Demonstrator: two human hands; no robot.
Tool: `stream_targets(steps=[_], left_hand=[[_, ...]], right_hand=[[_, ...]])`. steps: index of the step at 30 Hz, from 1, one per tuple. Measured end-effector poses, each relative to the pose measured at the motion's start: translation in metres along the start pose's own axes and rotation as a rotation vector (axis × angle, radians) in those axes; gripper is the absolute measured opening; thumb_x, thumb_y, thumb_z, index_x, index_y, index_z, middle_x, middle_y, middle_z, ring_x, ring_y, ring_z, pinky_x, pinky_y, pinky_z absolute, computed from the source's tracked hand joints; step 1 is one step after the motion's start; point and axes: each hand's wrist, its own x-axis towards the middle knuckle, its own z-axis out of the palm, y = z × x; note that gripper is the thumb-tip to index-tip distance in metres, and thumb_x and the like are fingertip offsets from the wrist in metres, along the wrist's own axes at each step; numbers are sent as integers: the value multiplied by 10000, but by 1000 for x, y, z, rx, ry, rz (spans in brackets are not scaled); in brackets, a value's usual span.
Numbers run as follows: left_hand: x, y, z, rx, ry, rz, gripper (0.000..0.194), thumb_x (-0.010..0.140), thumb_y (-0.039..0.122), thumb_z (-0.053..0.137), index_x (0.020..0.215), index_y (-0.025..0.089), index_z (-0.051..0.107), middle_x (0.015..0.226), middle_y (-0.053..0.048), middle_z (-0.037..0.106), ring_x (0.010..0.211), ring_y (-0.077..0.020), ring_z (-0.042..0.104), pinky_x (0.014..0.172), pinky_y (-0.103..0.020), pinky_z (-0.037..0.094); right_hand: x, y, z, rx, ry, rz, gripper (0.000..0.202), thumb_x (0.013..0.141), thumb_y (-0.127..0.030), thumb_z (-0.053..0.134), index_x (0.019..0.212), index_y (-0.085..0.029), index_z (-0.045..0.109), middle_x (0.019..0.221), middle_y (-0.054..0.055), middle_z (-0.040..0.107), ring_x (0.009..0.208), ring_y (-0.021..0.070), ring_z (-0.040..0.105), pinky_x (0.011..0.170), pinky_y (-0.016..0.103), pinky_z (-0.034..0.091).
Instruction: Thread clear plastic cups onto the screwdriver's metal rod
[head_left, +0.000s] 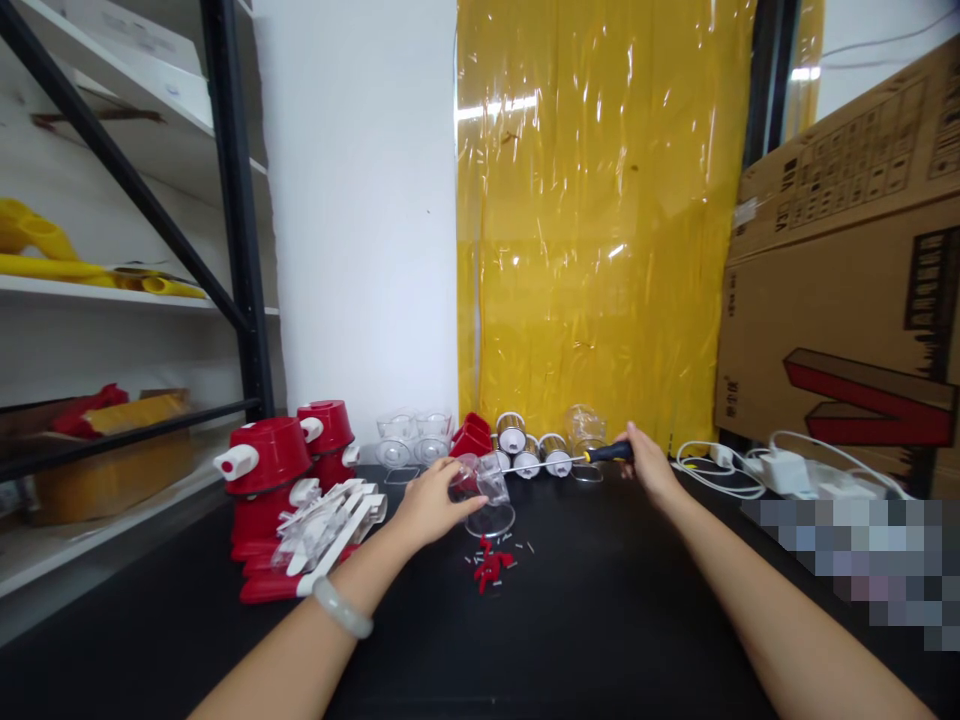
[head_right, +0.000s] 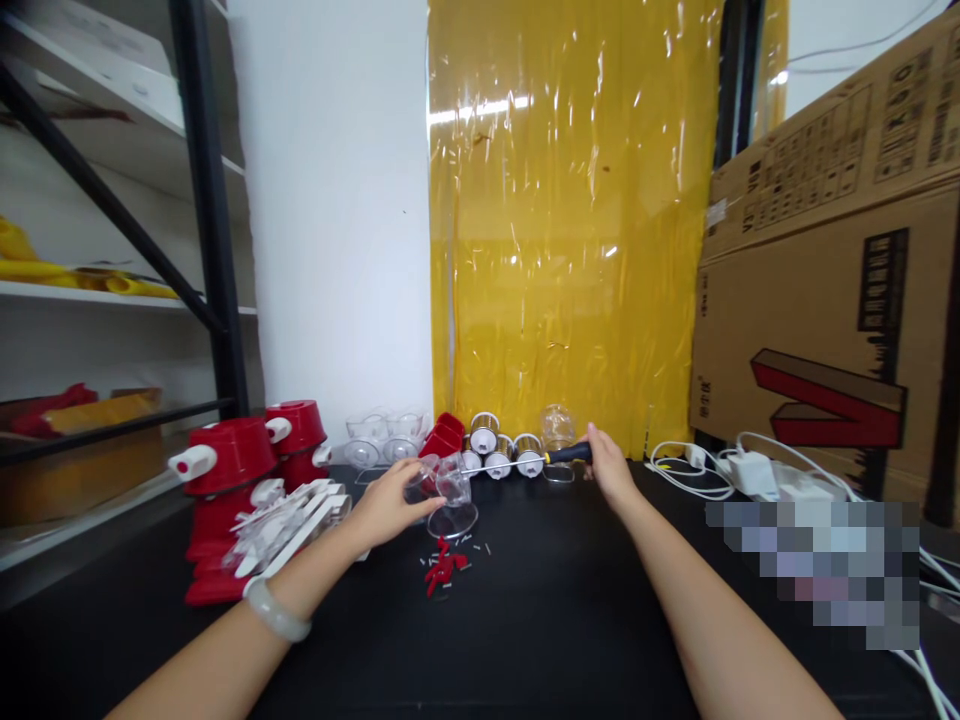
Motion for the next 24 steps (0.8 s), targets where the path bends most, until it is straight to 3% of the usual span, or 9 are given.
stream_targets(steps=[3,9,11,13,16,19,24], left_hand=[[0,1,0,1,6,-3,465,801,586,661,1095,228,623,1257,-92,605,1127,-297,622,969,-426,481],[0,2,-1,-8,-4,-13,453,803,578,661,1093,232,628,1251,-86,609,1117,-289,625,969,-424,481],[0,2,-1,-13,-2,-11,449,806,571,660,1094,228,630,1244,-86,611,1128,-289,618,970,-424,480],[0,1,-1,-20,-4,-13,454,807,571,657,1100,225,632,1247,-89,609,1146,-293,608,976,-426,477],[1,1,-1,-16,-9,-20,454,803,576,658,1094,229,638,1271,-93,600,1174,-304,594,990,-435,467],[1,2,-1,-11,-7,-20,451,799,582,656,1082,231,638,1266,-91,602,1169,-304,596,986,-437,468],[0,3,-2,-18,-5,-21,438,793,580,660,1059,234,635,1250,-85,607,1152,-296,603,969,-427,478]], right_hand=[[0,0,2,20,-1,-17,438,624,-612,747,688,-227,547,445,-73,395,371,91,360,403,259,360],[-5,-4,1,270,-106,60,315,546,-328,732,801,-246,567,697,-35,586,538,121,541,494,256,446],[-4,-4,0,268,-117,62,319,556,-360,737,797,-244,562,704,-32,592,539,125,551,495,262,448],[-3,-2,-1,198,-84,53,351,612,-500,730,768,-241,552,633,-34,568,477,127,516,458,270,417],[0,1,-1,20,-37,19,449,676,-666,672,707,-242,529,465,-59,444,372,120,398,425,294,375],[0,0,0,-29,-17,-5,424,652,-606,729,684,-242,514,448,-73,407,362,106,351,427,293,371],[-4,-5,2,272,-40,51,378,530,-390,767,806,-261,542,627,-64,556,463,111,477,467,268,432]])
